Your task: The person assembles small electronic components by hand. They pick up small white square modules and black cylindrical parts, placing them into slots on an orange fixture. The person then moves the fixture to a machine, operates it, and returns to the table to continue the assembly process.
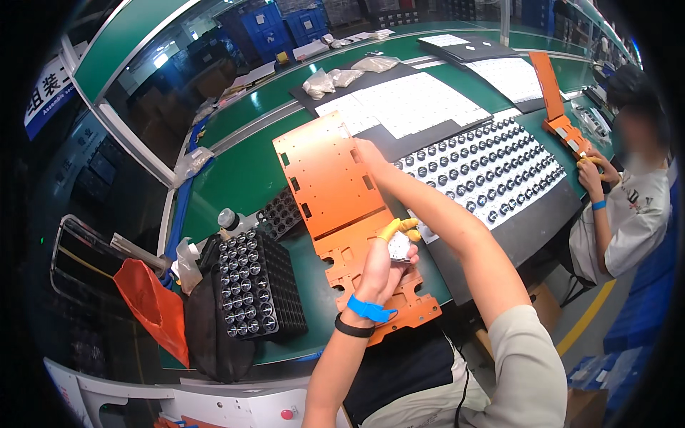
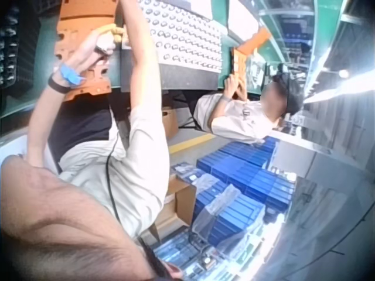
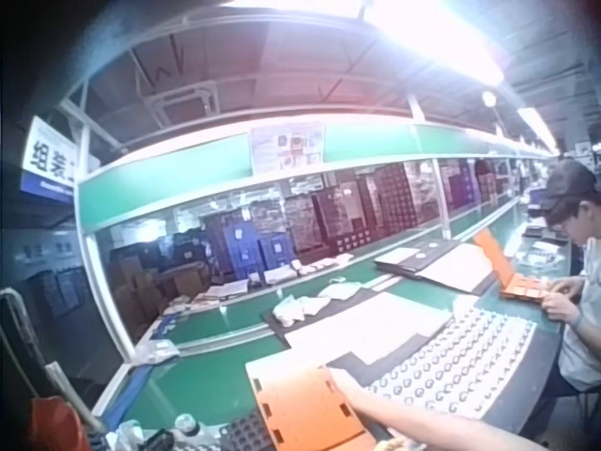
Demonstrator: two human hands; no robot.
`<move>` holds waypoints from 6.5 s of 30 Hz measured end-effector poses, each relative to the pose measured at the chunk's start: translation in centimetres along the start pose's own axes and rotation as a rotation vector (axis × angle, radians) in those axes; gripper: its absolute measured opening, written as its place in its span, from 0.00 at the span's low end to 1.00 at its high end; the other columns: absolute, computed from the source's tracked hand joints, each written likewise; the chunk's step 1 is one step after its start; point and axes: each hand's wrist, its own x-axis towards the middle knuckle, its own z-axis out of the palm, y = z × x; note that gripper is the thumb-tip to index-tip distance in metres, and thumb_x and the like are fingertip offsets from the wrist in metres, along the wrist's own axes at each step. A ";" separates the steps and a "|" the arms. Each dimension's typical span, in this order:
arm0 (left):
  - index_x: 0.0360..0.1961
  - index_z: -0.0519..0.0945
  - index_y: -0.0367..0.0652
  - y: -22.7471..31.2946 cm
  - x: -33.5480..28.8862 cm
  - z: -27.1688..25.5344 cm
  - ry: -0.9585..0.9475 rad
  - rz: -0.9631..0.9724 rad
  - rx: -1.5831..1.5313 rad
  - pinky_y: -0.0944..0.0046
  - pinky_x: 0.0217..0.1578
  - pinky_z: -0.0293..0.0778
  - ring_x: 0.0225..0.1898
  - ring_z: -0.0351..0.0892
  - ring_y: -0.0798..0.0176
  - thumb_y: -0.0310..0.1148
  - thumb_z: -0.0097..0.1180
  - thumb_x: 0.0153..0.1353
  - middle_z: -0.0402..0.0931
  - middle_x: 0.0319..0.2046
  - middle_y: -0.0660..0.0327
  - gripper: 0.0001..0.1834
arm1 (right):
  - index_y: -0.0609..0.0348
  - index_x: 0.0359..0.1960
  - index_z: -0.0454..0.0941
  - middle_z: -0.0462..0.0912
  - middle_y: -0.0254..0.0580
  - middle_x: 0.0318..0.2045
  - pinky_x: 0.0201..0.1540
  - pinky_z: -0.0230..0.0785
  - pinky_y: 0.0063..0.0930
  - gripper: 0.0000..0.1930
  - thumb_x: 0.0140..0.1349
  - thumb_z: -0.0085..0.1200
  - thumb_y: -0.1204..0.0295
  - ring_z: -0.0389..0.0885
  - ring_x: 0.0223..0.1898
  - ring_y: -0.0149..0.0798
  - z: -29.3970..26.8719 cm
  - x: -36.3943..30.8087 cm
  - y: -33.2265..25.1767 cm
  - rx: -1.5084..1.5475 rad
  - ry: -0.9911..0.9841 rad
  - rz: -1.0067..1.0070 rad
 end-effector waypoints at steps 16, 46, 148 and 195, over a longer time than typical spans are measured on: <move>0.51 0.77 0.36 0.2 0.0 -0.6 0.052 0.053 0.008 0.66 0.29 0.70 0.27 0.69 0.68 0.42 0.44 0.73 0.76 0.34 0.60 0.20 | 0.56 0.54 0.78 0.77 0.54 0.56 0.56 0.72 0.40 0.19 0.63 0.52 0.65 0.78 0.54 0.55 -0.1 -3.1 0.9 0.156 -0.192 -0.048; 0.50 0.78 0.37 0.4 0.2 -0.4 0.128 0.060 0.038 0.67 0.29 0.70 0.27 0.71 0.67 0.42 0.46 0.72 0.77 0.33 0.61 0.19 | 0.59 0.49 0.77 0.81 0.50 0.47 0.51 0.75 0.41 0.16 0.60 0.50 0.70 0.78 0.51 0.51 0.5 -4.4 3.5 -0.300 -0.167 -0.372; 0.63 0.69 0.41 1.6 -1.5 1.2 -0.051 0.329 0.246 0.74 0.24 0.65 0.26 0.69 0.73 0.43 0.51 0.71 0.76 0.38 0.64 0.25 | 0.69 0.34 0.81 0.82 0.38 0.18 0.23 0.67 0.22 0.08 0.62 0.60 0.73 0.79 0.18 0.26 -14.2 -17.6 -18.2 0.670 0.144 0.618; 0.52 0.78 0.32 0.7 -3.8 1.1 0.320 0.809 0.896 0.69 0.30 0.73 0.28 0.76 0.72 0.29 0.48 0.71 0.80 0.34 0.60 0.14 | 0.66 0.27 0.79 0.77 0.57 0.17 0.29 0.71 0.47 0.09 0.55 0.56 0.70 0.80 0.25 0.59 -8.5 -17.8 -17.6 -0.219 0.089 0.392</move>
